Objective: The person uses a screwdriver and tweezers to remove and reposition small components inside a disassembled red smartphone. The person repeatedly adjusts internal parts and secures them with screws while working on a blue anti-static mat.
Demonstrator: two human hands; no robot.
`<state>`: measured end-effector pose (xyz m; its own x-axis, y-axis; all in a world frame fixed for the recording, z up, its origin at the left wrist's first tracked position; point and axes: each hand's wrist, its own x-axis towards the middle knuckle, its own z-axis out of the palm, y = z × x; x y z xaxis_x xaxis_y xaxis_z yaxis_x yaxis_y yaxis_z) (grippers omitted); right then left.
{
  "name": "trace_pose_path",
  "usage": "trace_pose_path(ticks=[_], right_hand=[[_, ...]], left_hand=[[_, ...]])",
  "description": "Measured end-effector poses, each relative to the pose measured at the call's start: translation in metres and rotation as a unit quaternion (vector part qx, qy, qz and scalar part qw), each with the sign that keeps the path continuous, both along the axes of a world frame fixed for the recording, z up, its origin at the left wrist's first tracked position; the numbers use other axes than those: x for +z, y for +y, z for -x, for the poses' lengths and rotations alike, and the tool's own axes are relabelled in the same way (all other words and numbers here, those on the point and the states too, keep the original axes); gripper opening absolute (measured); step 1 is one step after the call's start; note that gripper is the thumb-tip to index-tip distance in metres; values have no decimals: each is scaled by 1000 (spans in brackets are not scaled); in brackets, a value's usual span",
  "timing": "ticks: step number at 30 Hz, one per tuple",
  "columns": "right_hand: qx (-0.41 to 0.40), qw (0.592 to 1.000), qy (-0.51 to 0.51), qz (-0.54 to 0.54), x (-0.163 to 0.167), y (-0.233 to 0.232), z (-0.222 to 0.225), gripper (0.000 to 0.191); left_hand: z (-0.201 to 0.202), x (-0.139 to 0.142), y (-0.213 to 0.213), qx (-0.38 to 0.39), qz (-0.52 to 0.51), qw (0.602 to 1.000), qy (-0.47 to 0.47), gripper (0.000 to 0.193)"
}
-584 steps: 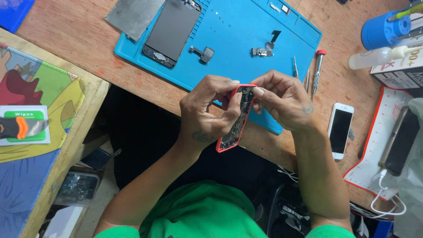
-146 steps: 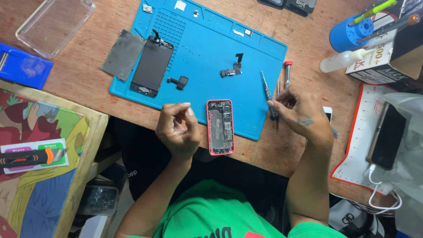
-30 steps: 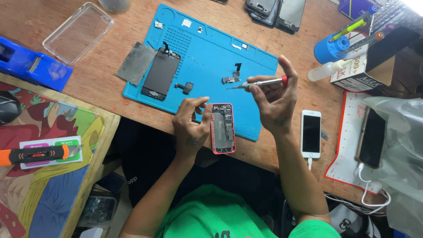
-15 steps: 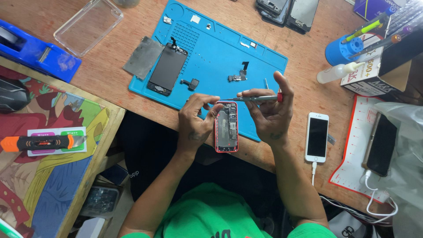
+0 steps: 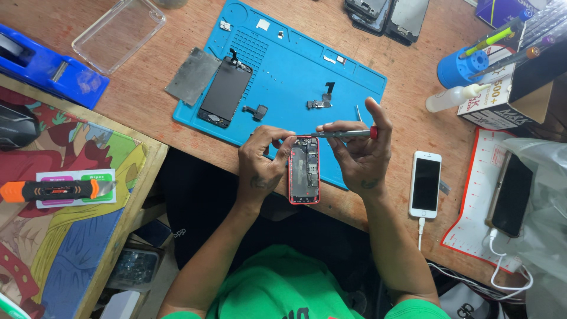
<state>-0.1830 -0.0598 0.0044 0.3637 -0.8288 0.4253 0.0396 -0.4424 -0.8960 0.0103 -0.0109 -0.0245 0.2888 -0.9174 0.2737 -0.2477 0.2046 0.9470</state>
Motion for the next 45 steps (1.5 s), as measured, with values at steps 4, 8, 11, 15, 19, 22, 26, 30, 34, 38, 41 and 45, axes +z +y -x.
trace_pose_path(ticks=[4,8,11,15,19,22,26,30,34,38,41,45], right_hand=[[0,1000,-4,-6,-1,-1,0,79],[7,999,-28,-38,-2,-4,1,78],[22,996,-56,-73,-3,-6,3,78],[1,993,-47,-110,-3,-9,4,79],[-11,992,-43,-118,-4,-10,4,79],[-24,992,-38,-119,-5,-10,3,78],[-31,990,-44,-128,-5,-9,2,78],[-35,991,-37,-127,-6,-10,1,77],[-38,991,-32,-126,-7,-10,0,76],[-42,992,-29,-120,-8,-9,1,76],[-59,992,-30,-111,-8,-10,5,75],[-93,992,-25,-86,-7,-15,13,75]], left_hand=[[0,1,2,-2,6,1000,6,17],[-1,0,2,-11,19,1000,8,15],[-1,-1,2,-17,22,1000,8,13],[-1,0,3,-27,28,999,14,10],[-2,2,2,-25,26,999,11,8],[-1,2,2,-26,28,999,14,8],[-1,0,2,-24,29,999,14,8],[-1,-3,1,-21,34,999,7,8],[-1,-4,1,-27,32,999,10,9],[-1,-4,1,-26,28,999,12,9],[0,-3,0,-20,17,1000,9,9],[1,-1,0,-16,1,1000,-6,7]])
